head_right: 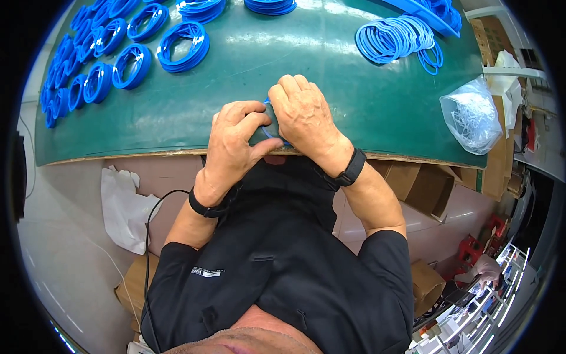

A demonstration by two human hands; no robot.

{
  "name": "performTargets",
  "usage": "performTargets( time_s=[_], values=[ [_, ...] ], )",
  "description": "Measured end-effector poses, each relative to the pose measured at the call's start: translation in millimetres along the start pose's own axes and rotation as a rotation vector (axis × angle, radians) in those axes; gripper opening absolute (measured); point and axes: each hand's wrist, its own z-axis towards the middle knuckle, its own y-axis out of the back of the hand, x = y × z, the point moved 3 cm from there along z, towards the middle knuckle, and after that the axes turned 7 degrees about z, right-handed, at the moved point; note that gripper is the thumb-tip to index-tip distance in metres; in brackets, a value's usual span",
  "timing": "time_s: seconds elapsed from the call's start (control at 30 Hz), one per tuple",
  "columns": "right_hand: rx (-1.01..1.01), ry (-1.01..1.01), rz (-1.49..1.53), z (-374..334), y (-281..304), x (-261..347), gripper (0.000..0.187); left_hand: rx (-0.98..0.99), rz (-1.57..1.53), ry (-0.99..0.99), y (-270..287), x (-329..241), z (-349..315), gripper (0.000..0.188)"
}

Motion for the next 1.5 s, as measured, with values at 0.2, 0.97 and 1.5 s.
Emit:
performTargets(
  time_s=[0.2, 0.97, 1.5],
  values=[
    [-0.008, -0.011, 0.057, -7, 5, -1, 0.018, 0.015, 0.047, 0.03, -1, -2, 1, 0.074],
    [-0.125, -0.091, 0.275, -33, 24, -8, 0.023, 0.139, 0.129, 0.032, 0, -4, 3, 0.074],
    [-0.258, -0.208, 0.324, -67, 46, 2, 0.02, 0.12, 0.167, 0.01, -4, -2, 2, 0.072]
  ],
)
